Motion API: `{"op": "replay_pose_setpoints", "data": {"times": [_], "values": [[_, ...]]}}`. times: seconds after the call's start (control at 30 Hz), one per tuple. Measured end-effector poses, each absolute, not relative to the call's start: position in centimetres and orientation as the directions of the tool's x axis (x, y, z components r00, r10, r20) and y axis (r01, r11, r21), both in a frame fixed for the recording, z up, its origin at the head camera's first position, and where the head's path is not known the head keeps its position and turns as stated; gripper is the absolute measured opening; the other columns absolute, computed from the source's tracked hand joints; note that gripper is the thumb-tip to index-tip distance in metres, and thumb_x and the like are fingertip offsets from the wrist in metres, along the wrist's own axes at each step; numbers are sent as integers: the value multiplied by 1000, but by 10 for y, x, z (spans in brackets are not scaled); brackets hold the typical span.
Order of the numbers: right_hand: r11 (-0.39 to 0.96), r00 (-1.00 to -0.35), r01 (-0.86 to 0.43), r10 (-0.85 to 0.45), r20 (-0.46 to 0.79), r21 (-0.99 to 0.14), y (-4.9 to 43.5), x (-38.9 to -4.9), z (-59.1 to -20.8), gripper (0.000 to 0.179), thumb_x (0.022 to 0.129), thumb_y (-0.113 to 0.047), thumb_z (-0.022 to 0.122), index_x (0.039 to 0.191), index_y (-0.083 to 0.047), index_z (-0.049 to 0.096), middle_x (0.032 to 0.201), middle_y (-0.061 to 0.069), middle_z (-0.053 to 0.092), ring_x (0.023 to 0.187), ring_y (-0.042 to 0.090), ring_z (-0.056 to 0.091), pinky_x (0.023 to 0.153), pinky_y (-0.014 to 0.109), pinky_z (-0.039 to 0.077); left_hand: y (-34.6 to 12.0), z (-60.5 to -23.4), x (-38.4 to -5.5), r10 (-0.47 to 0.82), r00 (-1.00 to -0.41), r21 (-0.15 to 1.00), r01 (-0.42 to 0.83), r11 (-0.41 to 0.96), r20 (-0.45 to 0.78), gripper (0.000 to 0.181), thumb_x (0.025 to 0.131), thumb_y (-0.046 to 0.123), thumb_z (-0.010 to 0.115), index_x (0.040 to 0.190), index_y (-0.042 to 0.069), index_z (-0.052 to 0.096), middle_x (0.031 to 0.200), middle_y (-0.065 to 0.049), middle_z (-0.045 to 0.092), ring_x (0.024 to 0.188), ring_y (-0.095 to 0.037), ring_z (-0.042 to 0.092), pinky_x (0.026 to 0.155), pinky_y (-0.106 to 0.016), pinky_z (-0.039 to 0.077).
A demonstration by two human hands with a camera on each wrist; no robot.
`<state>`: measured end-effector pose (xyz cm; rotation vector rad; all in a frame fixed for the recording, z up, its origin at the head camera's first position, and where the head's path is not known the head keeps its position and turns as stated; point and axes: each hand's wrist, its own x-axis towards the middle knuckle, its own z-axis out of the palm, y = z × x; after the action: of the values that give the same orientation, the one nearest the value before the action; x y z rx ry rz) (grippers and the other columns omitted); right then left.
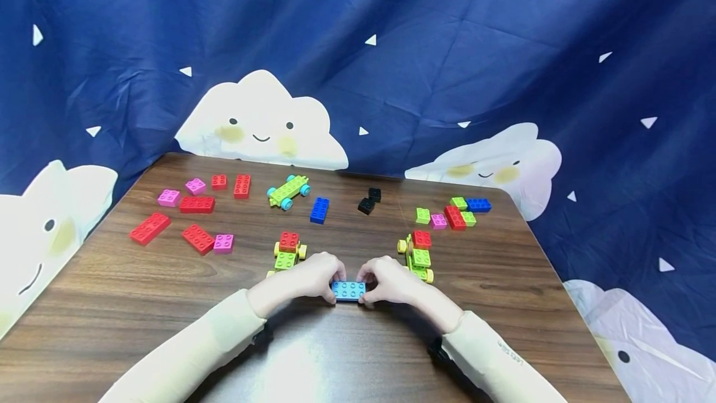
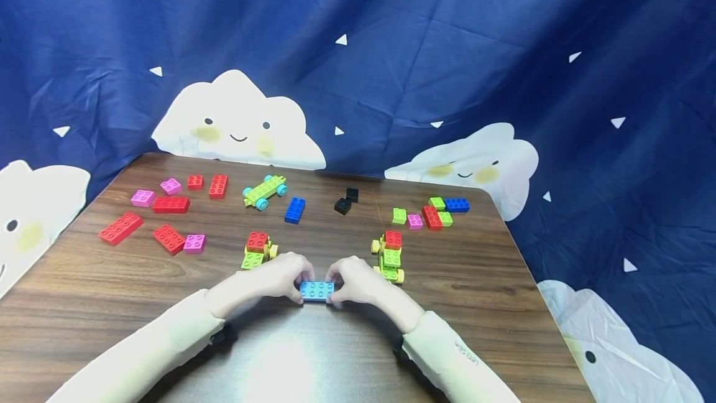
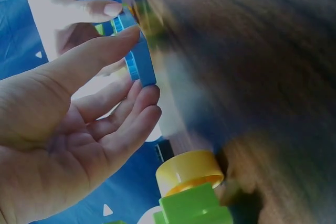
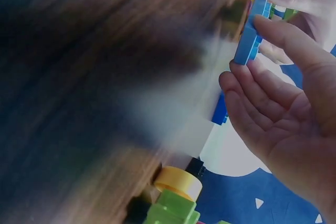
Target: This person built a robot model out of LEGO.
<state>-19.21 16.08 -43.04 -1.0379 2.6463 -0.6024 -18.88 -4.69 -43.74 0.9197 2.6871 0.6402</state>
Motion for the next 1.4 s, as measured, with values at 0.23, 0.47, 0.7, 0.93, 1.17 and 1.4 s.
{"op": "replay_pose_setpoints", "data": {"times": [0.23, 0.47, 0.7, 0.93, 1.17, 1.4], "values": [[670, -722, -576, -686, -95, -468, 158, -192, -434, 24, 72, -21, 85, 87, -9, 70, 79, -1, 68, 76, 10, 61, 67, 19, 48, -45, -441, -188, 615, -783, 449, 516, 729, -98, 31, 61, 14, 91, 83, 11, 70, 79, 3, 65, 78, -12, 58, 71, -28, 49], [673, -722, -571, -685, -104, -470, 157, -193, -435, 25, 71, -22, 86, 86, -9, 71, 79, -2, 68, 75, 9, 60, 66, 19, 47, -45, -443, -189, 603, -790, 454, 500, 738, -109, 31, 60, 13, 91, 83, 11, 69, 78, 3, 64, 76, -11, 57, 70, -27, 49], [676, -721, -573, -685, -108, -463, 157, -193, -435, 26, 70, -22, 87, 86, -9, 71, 79, -2, 68, 75, 9, 59, 67, 19, 48, -45, -445, -189, 605, -789, 449, 505, 737, -106, 32, 60, 14, 92, 82, 12, 69, 77, 4, 62, 74, -11, 55, 68, -27, 47], [683, -727, -569, -678, -109, -458, 156, -194, -435, 27, 70, -23, 88, 86, -9, 71, 79, -2, 67, 75, 9, 59, 67, 19, 47, -44, -443, -189, 595, -796, 454, 491, 744, -113, 32, 60, 15, 92, 83, 13, 70, 79, 5, 63, 75, -10, 54, 68, -28, 47], [677, -725, -577, -682, -95, -456, 157, -193, -435, 28, 68, -23, 88, 85, -9, 70, 78, -1, 67, 75, 9, 59, 66, 19, 47, -44, -440, -189, 588, -798, 439, 487, 755, -127, 37, 60, 21, 93, 90, 11, 72, 84, 4, 66, 79, -12, 59, 73, -31, 51], [687, -731, -568, -674, -106, -452, 157, -193, -435, 28, 69, -24, 88, 86, -10, 70, 80, -1, 67, 75, 9, 59, 67, 20, 48, -50, -424, -187, 636, -761, 453, 527, 719, -126, 37, 68, 23, 89, 97, 9, 72, 91, -1, 70, 86, -15, 62, 79, -32, 52]]}}
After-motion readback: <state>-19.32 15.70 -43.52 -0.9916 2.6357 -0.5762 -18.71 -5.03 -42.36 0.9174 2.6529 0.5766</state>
